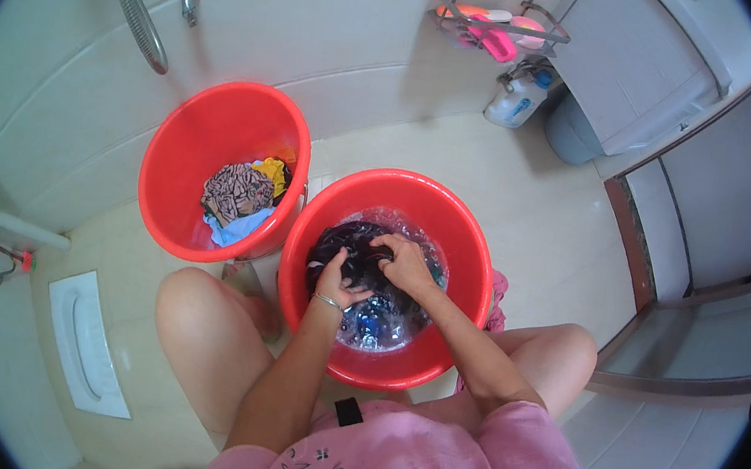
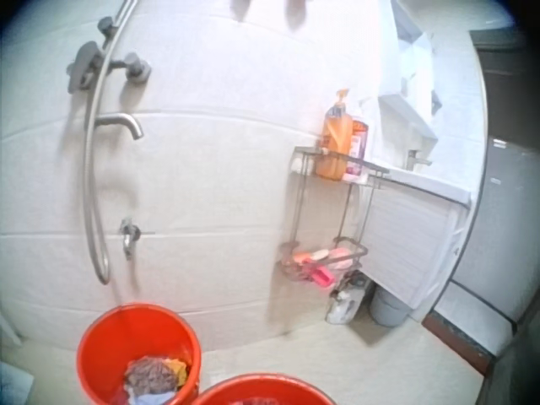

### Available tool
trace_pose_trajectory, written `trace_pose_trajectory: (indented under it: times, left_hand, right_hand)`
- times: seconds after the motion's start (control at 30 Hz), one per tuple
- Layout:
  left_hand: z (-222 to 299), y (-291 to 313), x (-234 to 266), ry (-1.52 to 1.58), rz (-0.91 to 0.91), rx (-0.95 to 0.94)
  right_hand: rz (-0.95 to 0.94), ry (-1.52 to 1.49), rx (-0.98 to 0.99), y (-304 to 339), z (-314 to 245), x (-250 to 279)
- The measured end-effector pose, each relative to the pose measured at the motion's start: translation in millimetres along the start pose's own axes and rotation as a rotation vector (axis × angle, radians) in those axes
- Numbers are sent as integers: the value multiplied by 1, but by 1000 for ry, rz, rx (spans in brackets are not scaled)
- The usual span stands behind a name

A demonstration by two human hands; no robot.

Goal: The person sits on the bathroom floor and hand-washes several pieces of clothing in a red bucket filled with soapy water. They scrub and rinse each item individually, then transfer the washed clothes into a second red bucket.

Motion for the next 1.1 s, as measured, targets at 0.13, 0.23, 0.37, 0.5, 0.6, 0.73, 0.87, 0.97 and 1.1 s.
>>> trace_pose_trajectory:
  times: [0.13, 0.23, 0.37, 0.5, 0.6, 0.73, 0.87, 0.97, 1.1]
  left_hand:
    - [16, 6, 2, -71, 20, -178]
    - [31, 16, 7, -10, 119, -373]
    - [43, 25, -1, 205, 3, -512]
    - [44, 19, -10, 202, -77, -413]
    - [46, 20, -16, 256, -166, -407]
    - [44, 21, -21, 296, -197, -365]
    - [45, 24, -24, 324, -226, -339]
    - [45, 24, -26, 343, -257, -303]
    - [43, 18, -23, 368, -240, -293]
  right_hand:
    - [106, 86, -298, 10, 49, 10]
    - [35, 136, -368, 25, 84, -5]
    - [-35, 256, -391, 34, 104, -27]
    - [-245, 269, -424, 30, 107, -53]
    - [-174, 45, -534, 31, 108, -53]
    - [350, -831, -798, 40, 117, -32]
    - [208, -671, -612, 7, 98, 6]
    - [11, -264, -468, -5, 83, 16]
    - [-271, 133, -416, 23, 85, -29]
Point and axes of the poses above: each hand's wrist, its own y-axis away from the middle knuckle, its own x-axis out of the back of the hand, z = x × y, the point moved 9 cm from there along -y, towards the middle knuckle, and after that the axes turned 6 degrees about x, right-handed, at the moved point
